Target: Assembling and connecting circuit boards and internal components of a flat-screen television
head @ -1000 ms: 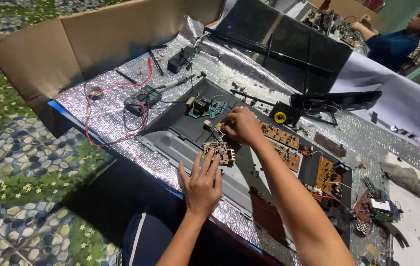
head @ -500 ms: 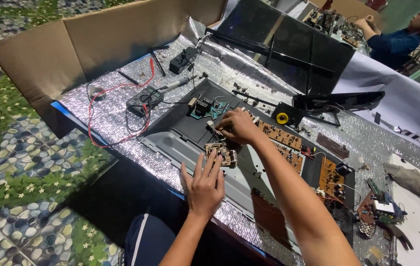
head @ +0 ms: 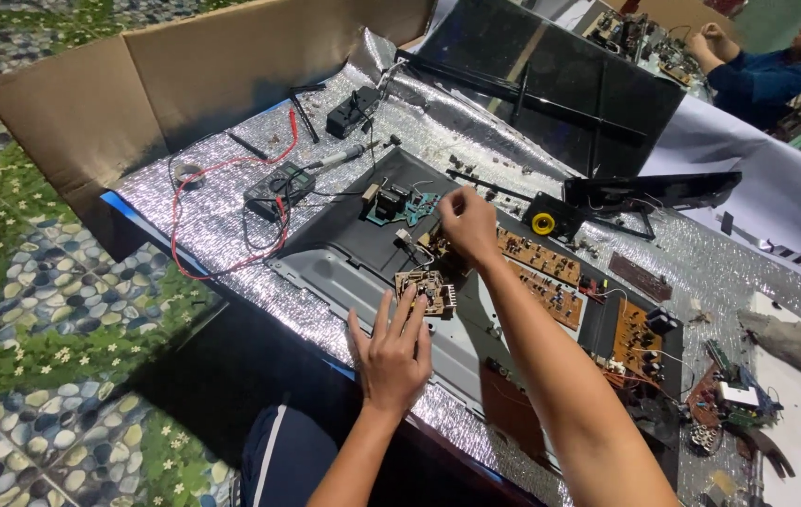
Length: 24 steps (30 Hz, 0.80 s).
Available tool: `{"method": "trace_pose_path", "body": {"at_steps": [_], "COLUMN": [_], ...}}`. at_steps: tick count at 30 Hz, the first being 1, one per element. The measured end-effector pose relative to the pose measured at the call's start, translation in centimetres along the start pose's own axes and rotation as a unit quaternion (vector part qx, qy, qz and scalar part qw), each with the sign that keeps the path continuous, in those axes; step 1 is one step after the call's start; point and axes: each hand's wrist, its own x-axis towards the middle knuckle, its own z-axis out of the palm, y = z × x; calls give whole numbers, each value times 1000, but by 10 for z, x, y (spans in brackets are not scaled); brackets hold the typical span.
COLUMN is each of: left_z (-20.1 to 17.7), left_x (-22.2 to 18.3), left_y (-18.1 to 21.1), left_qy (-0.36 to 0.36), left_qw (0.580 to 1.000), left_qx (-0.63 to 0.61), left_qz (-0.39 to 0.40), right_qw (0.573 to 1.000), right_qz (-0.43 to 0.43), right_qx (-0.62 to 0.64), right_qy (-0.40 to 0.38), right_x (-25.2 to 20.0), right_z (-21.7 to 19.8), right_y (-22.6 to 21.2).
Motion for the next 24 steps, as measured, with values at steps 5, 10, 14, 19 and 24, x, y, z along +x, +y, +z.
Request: {"method": "trace_pose_path", "body": {"at_steps": [5,10,14,19,24], "left_z": [0,-1,-4,-3,-12], "left_x": [0,1,-1,-1,6], "left_y": [0,2,0,1,4], "left_qy": [-4,-4,-9,-17,-70], "left_qw": [1000,1000,1000,1000,997], "left_qx": [-6,-6,-14,-7,-33], "left_qz": [-6,-6,-13,-4,-28], "right_qw": [974,910,907,929,930], "right_qz": [133,213,202,176,158], "right_qx": [166,339,341,288,302], "right_qy": [82,111,140,149,141], "right_x": [9,12,1,-7,-43], "right_z": [-31,-57,-69,-90,-121], "right_y": [-8,2,14,55,7]}}
